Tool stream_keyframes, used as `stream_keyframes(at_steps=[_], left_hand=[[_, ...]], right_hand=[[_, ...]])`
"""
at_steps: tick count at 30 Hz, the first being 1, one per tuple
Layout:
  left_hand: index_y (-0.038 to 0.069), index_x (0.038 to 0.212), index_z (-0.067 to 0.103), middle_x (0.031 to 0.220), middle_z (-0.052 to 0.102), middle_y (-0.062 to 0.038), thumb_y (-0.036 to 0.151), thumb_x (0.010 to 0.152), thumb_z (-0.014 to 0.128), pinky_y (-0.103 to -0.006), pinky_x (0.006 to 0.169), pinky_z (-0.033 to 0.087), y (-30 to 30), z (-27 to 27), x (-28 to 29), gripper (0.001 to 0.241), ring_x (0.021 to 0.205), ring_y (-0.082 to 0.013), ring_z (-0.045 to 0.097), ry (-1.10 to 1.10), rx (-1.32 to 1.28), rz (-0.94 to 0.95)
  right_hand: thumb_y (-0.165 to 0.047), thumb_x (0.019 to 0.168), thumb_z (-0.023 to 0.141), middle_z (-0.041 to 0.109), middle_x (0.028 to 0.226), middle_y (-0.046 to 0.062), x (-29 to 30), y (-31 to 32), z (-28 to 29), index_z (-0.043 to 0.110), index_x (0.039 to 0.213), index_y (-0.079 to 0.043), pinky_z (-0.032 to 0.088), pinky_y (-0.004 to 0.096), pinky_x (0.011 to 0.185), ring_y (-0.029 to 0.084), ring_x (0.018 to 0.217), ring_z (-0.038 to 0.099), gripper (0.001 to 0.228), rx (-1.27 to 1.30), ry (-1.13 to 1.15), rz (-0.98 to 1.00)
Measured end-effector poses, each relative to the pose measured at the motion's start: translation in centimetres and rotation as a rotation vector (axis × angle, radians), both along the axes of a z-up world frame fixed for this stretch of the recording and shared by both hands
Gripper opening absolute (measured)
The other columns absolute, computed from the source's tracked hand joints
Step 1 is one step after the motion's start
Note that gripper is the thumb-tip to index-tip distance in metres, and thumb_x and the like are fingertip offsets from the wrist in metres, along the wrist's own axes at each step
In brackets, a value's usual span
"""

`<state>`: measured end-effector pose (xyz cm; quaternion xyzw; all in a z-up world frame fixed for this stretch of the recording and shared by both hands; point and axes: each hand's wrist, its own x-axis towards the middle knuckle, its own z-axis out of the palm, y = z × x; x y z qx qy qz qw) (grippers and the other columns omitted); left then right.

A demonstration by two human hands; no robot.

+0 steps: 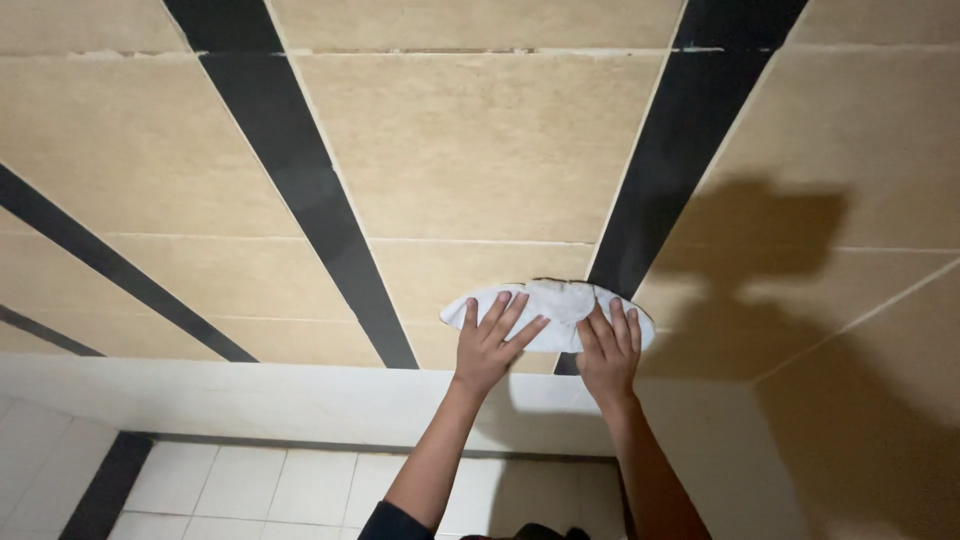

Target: The person cleans a tiled wall and the countertop next to a sink using a white cloth. The task involves wiping the wall tiles and then moving to the sink area to wipe the counter surface.

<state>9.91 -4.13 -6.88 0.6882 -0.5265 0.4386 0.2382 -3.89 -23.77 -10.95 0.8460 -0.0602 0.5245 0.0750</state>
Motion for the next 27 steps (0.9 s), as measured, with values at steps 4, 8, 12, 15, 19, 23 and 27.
stream_keyframes(at_steps=[4,8,12,15,19,23,27], left_hand=[[0.036,0.151,0.057,0.165,0.044,-0.002,0.018,0.104,0.060,-0.0574,0.131,0.008,0.3,3.6,0.2,0.051,0.158,-0.0241,0.032,-0.012,0.004,-0.024],[0.038,0.152,0.057,0.165,0.044,-0.004,0.015,0.104,0.062,-0.0572,0.132,0.008,-0.2,7.9,0.7,0.054,0.158,-0.0246,0.031,-0.031,-0.037,0.010],[0.036,0.153,0.055,0.166,0.042,-0.005,0.017,0.104,0.066,-0.0569,0.133,0.008,-0.3,10.7,0.6,0.054,0.159,-0.0246,0.030,0.035,-0.129,-0.042],[0.038,0.153,0.054,0.166,0.041,-0.003,0.016,0.107,0.065,-0.0562,0.133,0.008,-0.2,9.3,0.6,0.052,0.159,-0.0227,0.031,-0.011,-0.141,-0.010],[0.042,0.153,0.054,0.167,0.041,0.001,0.023,0.110,0.062,-0.0555,0.133,0.006,0.2,2.8,1.1,0.047,0.158,-0.0203,0.030,-0.009,-0.054,-0.003],[0.043,0.150,0.057,0.163,0.046,0.004,0.023,0.107,0.058,-0.0543,0.131,0.007,0.8,-0.7,0.6,0.047,0.157,-0.0189,0.032,0.013,0.061,0.006],[0.040,0.149,0.059,0.162,0.048,0.003,0.017,0.105,0.059,-0.0547,0.131,0.009,0.5,-1.1,-0.2,0.049,0.157,-0.0203,0.033,0.036,0.050,0.018]], right_hand=[[-0.010,0.102,0.066,0.059,0.149,0.006,0.6,-0.1,3.1,0.065,0.125,-0.014,0.035,0.057,0.123,0.032,0.148,0.044,0.024,-0.018,-0.031,-0.005],[-0.010,0.102,0.065,0.059,0.151,0.008,1.5,-0.7,7.7,0.066,0.129,-0.010,0.037,0.057,0.121,0.034,0.143,0.050,0.027,-0.034,-0.079,-0.009],[-0.003,0.104,0.061,0.058,0.152,0.011,1.4,1.9,14.5,0.062,0.132,-0.009,0.037,0.058,0.122,0.039,0.145,0.050,0.028,-0.007,-0.112,0.048],[-0.006,0.098,0.063,0.060,0.141,0.013,1.5,1.3,10.1,0.062,0.127,-0.009,0.036,0.064,0.120,0.036,0.140,0.049,0.030,0.001,-0.127,0.020],[-0.007,0.092,0.062,0.065,0.137,0.018,1.1,1.9,4.0,0.065,0.122,-0.005,0.034,0.066,0.115,0.039,0.139,0.049,0.030,-0.020,-0.115,-0.015],[-0.001,0.098,0.060,0.066,0.138,0.016,-0.1,1.3,-1.8,0.070,0.117,-0.003,0.037,0.062,0.122,0.039,0.144,0.049,0.021,0.071,-0.009,-0.017],[-0.001,0.097,0.058,0.065,0.134,0.013,-0.2,1.2,-2.1,0.070,0.109,-0.005,0.031,0.060,0.123,0.036,0.143,0.050,0.018,0.069,-0.055,0.006]])
